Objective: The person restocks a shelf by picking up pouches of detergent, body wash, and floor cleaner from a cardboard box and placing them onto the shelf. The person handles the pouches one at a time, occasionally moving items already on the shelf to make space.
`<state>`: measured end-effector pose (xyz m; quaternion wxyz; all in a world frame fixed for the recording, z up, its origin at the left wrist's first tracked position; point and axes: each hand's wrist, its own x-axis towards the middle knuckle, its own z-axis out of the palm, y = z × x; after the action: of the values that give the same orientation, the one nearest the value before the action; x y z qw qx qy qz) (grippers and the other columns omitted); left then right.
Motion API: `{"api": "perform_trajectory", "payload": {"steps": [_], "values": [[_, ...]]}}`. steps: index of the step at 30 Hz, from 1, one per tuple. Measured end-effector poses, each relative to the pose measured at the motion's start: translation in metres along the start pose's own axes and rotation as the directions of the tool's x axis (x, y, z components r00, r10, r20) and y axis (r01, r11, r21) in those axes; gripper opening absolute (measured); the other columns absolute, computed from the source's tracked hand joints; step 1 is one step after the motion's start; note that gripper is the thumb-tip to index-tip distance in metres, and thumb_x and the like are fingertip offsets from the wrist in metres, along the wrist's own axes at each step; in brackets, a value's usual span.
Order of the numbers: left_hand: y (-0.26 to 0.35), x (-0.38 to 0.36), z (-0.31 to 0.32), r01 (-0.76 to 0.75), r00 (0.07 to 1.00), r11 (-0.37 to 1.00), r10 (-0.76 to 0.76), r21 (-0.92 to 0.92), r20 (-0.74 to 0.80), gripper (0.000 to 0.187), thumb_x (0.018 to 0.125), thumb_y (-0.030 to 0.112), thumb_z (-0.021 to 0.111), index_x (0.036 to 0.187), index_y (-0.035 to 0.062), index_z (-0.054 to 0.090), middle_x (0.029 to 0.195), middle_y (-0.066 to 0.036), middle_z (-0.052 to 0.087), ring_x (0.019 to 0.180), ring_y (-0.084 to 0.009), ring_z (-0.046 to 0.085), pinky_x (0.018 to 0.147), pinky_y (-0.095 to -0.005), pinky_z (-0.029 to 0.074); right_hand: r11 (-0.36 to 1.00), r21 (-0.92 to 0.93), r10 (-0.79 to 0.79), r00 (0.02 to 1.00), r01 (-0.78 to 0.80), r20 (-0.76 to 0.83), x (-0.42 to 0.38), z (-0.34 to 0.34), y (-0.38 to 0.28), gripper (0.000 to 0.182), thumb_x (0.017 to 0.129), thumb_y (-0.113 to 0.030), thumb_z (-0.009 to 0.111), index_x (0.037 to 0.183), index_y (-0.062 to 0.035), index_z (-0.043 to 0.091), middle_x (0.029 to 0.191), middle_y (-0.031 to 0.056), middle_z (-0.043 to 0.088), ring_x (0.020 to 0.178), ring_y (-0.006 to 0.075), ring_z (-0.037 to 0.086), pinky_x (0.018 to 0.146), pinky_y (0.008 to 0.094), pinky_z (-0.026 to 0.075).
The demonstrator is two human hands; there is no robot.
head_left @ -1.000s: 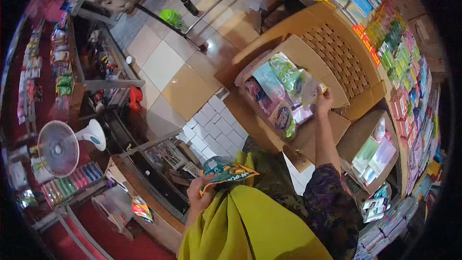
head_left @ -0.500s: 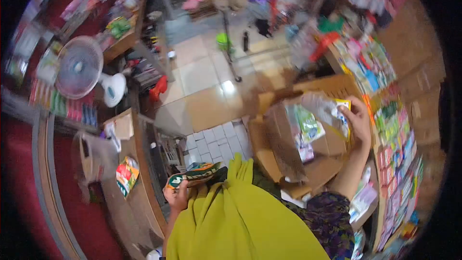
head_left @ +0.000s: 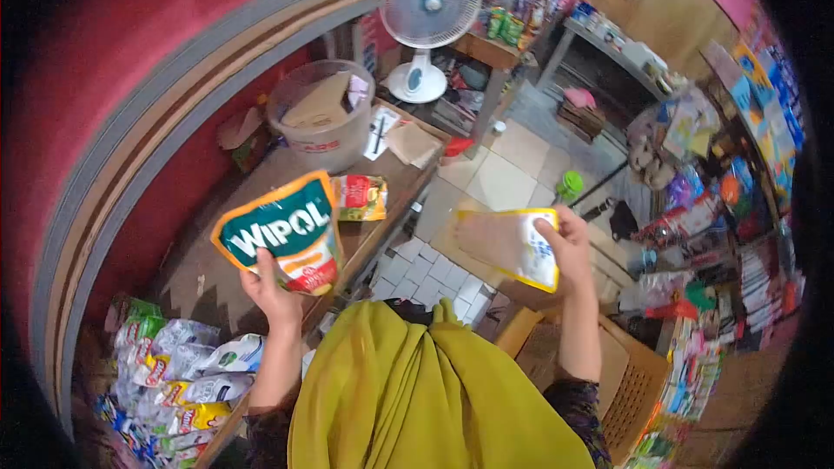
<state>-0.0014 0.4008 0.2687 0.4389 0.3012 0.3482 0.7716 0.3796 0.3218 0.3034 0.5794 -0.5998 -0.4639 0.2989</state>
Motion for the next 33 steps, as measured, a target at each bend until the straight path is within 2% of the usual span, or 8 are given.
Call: {"api": "perform_trajectory", "payload": {"steps": [7,13,17,22,24,27,30,33], "values": [[-0.018,0.071,-0.019,-0.145,0.971,0.989,0.149,0.034,-0.185,0.022,0.091,0.019,0.054,0.107,0.003,0.052,0.104,-0.005,0.059,0.093,-0.0124,0.055,0.082,-0.0286,0.044,0.997,0.056,-0.068,0.978,0.058,0.199,0.091,0.117,0.011,0.01,0.082,-0.009,0.064,0.088,-0.0018,0.06,0.074,-0.001,0.061,0.065,0.0046,0.054,0.058,0.0196,0.041],[-0.064,0.112,-0.029,-0.122,0.949,0.992,0.126,0.033,-0.288,0.025,0.092,0.02,0.053,0.108,0.0017,0.053,0.104,-0.006,0.059,0.092,-0.0124,0.054,0.081,-0.028,0.043,1.0,-0.022,-0.009,0.987,0.013,0.16,0.154,0.171,0.042,0.01,0.082,-0.009,0.064,0.088,-0.0019,0.061,0.074,-0.0017,0.06,0.062,0.0052,0.052,0.057,0.0199,0.04],[-0.094,0.141,-0.035,-0.151,0.926,0.988,0.13,-0.034,-0.355,0.025,0.092,0.02,0.053,0.109,0.0013,0.053,0.103,-0.006,0.059,0.091,-0.0123,0.055,0.081,-0.0278,0.042,0.997,-0.01,0.075,0.987,-0.074,0.142,0.175,0.19,0.064,0.006,0.082,-0.01,0.064,0.081,-0.0048,0.06,0.067,-0.003,0.058,0.058,0.004,0.05,0.052,0.02,0.038],[-0.125,0.168,-0.043,-0.114,0.912,0.989,0.144,0.098,-0.384,0.029,0.091,0.022,0.054,0.11,0.0008,0.053,0.103,-0.007,0.059,0.091,-0.0126,0.055,0.081,-0.0278,0.043,0.962,-0.015,0.273,0.955,-0.273,0.112,0.192,0.205,0.1,0.008,0.083,-0.013,0.064,0.079,-0.0072,0.06,0.069,-0.0003,0.06,0.054,0.0068,0.054,0.047,0.0223,0.043],[-0.136,0.173,-0.044,-0.102,0.923,0.993,0.116,0.057,-0.367,0.029,0.091,0.022,0.054,0.111,0.0013,0.053,0.104,-0.007,0.059,0.091,-0.0128,0.056,0.081,-0.0276,0.043,0.946,-0.001,0.325,0.944,-0.325,0.052,0.193,0.212,0.111,0.009,0.082,-0.01,0.064,0.076,-0.0064,0.058,0.067,0.0012,0.059,0.048,0.0081,0.051,0.041,0.023,0.042],[-0.148,0.175,-0.042,0.003,0.927,1.0,-0.01,-0.019,-0.375,0.028,0.091,0.02,0.054,0.112,0.0016,0.054,0.102,-0.006,0.06,0.089,-0.0125,0.056,0.078,-0.0268,0.045,0.904,0.147,0.406,0.914,-0.401,-0.011,0.198,0.216,0.115,0.01,0.081,-0.011,0.064,0.076,-0.0059,0.057,0.07,0.0052,0.06,0.05,0.0111,0.056,0.043,0.0248,0.05],[-0.157,0.174,-0.041,-0.013,0.958,0.999,0.027,0.051,-0.284,0.026,0.091,0.019,0.054,0.111,0.0015,0.054,0.1,-0.006,0.06,0.087,-0.012,0.057,0.077,-0.0271,0.045,0.887,0.112,0.442,0.894,-0.448,0.068,0.204,0.216,0.114,0.014,0.083,-0.018,0.062,0.086,-0.0058,0.055,0.071,0.0074,0.06,0.053,0.0147,0.06,0.044,0.0259,0.053],[-0.164,0.178,-0.042,-0.05,0.955,0.995,0.072,0.084,-0.289,0.026,0.091,0.02,0.054,0.11,0.0014,0.055,0.099,-0.006,0.061,0.086,-0.0117,0.056,0.076,-0.0272,0.046,0.89,0.031,0.445,0.883,-0.454,0.15,0.208,0.21,0.117,0.027,0.086,-0.03,0.059,0.097,-0.0065,0.052,0.079,0.0092,0.061,0.061,0.0164,0.062,0.05,0.0273,0.054]]}}
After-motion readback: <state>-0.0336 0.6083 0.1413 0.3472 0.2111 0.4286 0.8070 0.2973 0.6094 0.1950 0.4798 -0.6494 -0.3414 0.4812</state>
